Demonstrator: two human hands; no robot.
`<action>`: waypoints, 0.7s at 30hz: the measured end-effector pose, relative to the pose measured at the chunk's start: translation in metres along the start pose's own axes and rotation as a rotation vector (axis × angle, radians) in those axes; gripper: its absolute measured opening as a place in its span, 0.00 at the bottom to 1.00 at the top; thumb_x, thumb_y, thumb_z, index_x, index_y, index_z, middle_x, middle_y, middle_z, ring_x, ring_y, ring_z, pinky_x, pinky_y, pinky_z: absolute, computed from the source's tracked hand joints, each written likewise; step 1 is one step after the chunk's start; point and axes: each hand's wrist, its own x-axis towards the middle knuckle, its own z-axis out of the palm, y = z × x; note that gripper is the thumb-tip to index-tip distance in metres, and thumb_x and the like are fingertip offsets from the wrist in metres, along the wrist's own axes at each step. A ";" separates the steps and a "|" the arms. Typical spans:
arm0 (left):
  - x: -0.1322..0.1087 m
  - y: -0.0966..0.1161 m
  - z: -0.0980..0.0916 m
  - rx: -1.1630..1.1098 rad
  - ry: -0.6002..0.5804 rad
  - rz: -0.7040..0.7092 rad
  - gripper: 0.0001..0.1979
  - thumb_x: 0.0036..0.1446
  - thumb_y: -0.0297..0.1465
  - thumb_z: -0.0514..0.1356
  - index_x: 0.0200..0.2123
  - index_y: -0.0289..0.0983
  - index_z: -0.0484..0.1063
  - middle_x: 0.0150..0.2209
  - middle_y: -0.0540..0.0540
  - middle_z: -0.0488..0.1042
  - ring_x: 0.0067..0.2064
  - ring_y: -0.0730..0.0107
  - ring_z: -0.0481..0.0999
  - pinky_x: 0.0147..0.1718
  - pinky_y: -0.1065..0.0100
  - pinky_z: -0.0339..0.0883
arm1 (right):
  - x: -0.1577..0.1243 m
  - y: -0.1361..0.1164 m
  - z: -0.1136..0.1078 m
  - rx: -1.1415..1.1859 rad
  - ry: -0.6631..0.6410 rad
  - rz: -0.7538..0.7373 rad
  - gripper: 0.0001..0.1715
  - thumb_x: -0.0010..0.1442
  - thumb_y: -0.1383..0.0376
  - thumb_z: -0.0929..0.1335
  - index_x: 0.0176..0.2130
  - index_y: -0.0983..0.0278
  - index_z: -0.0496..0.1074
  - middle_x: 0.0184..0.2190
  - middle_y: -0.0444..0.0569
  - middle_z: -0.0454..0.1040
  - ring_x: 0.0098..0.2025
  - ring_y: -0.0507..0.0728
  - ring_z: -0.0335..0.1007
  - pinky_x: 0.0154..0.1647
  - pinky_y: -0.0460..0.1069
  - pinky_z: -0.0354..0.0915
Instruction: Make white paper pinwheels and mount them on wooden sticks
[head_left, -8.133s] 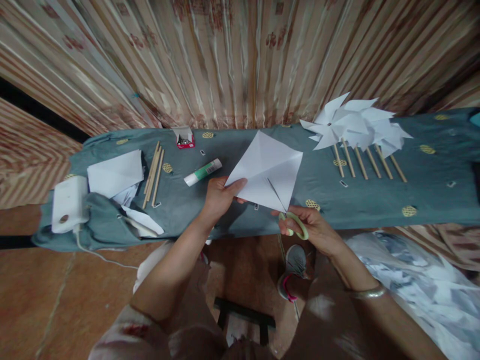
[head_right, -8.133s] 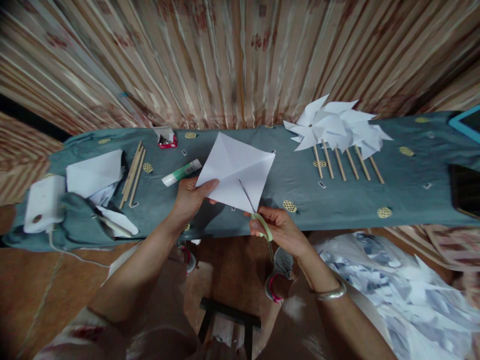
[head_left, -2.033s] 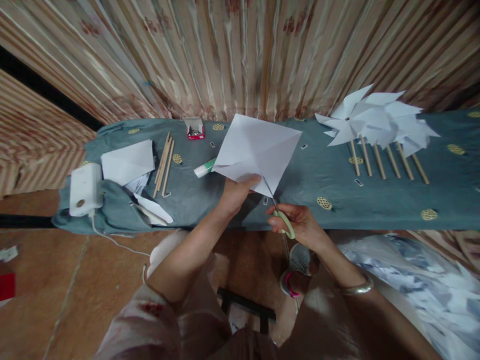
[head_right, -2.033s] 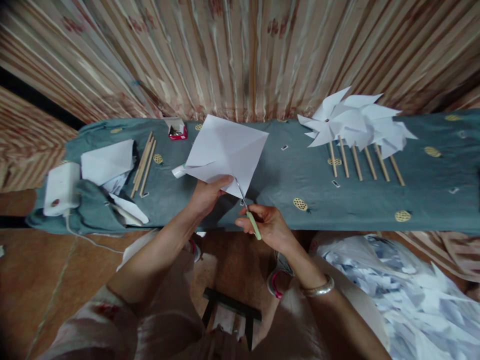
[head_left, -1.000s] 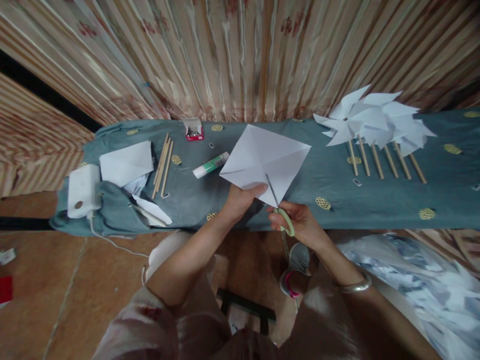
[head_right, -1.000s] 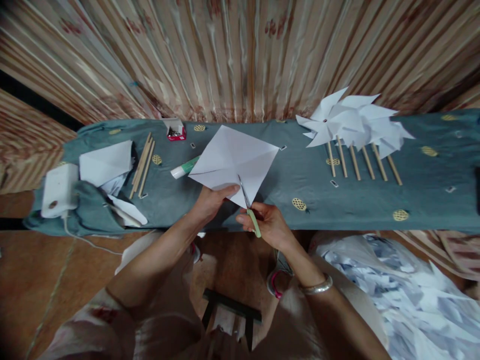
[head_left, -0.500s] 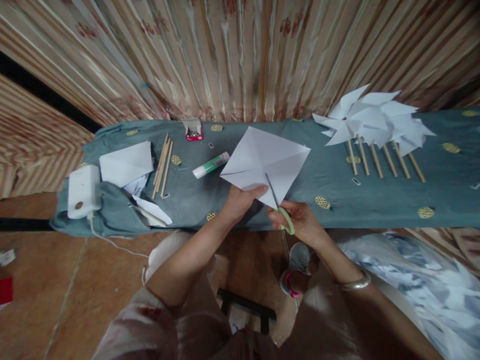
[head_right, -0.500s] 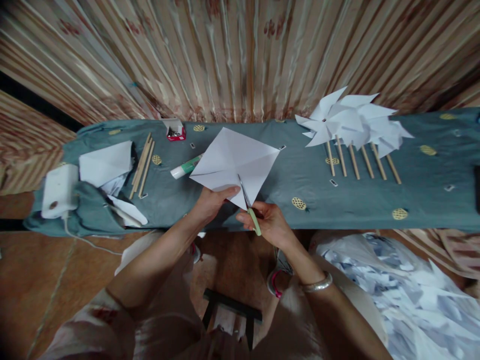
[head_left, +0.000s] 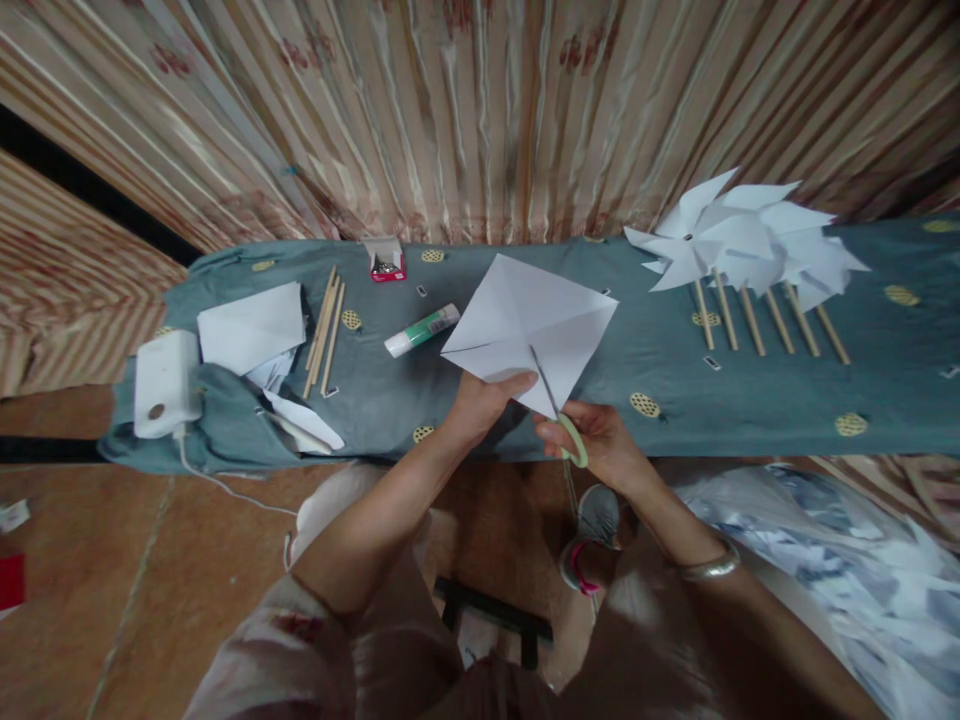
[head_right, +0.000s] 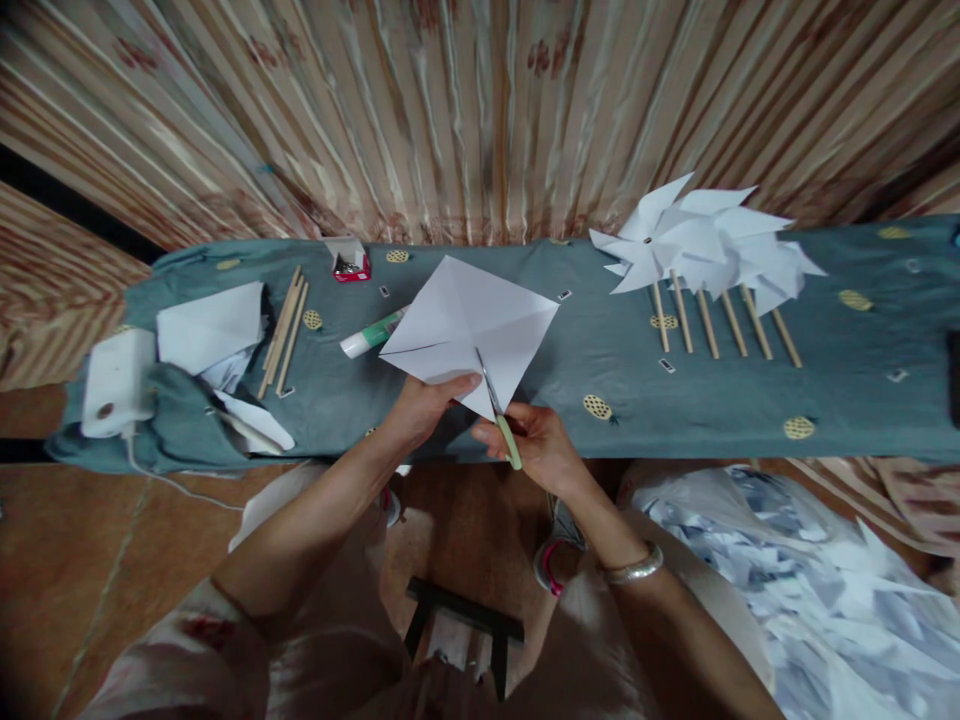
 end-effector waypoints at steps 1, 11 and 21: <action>0.000 0.000 0.000 -0.002 -0.001 -0.007 0.20 0.39 0.31 0.69 0.40 0.40 0.75 0.35 0.47 0.78 0.38 0.61 0.75 0.43 0.59 0.68 | 0.000 0.001 0.000 0.000 -0.001 -0.001 0.26 0.35 0.48 0.79 0.27 0.66 0.77 0.18 0.44 0.71 0.20 0.50 0.65 0.19 0.46 0.62; 0.001 -0.001 0.000 0.002 -0.005 -0.008 0.15 0.39 0.32 0.68 0.34 0.38 0.74 0.32 0.48 0.77 0.37 0.64 0.74 0.41 0.61 0.67 | 0.000 0.003 0.001 0.076 0.023 0.025 0.23 0.34 0.52 0.80 0.26 0.65 0.78 0.18 0.43 0.71 0.19 0.48 0.64 0.19 0.44 0.62; 0.003 -0.001 -0.001 -0.013 -0.002 0.006 0.20 0.39 0.32 0.69 0.40 0.37 0.75 0.36 0.45 0.78 0.38 0.61 0.76 0.42 0.60 0.69 | -0.002 0.000 0.001 0.043 -0.025 0.056 0.25 0.35 0.51 0.79 0.27 0.66 0.76 0.19 0.42 0.71 0.20 0.48 0.64 0.20 0.45 0.61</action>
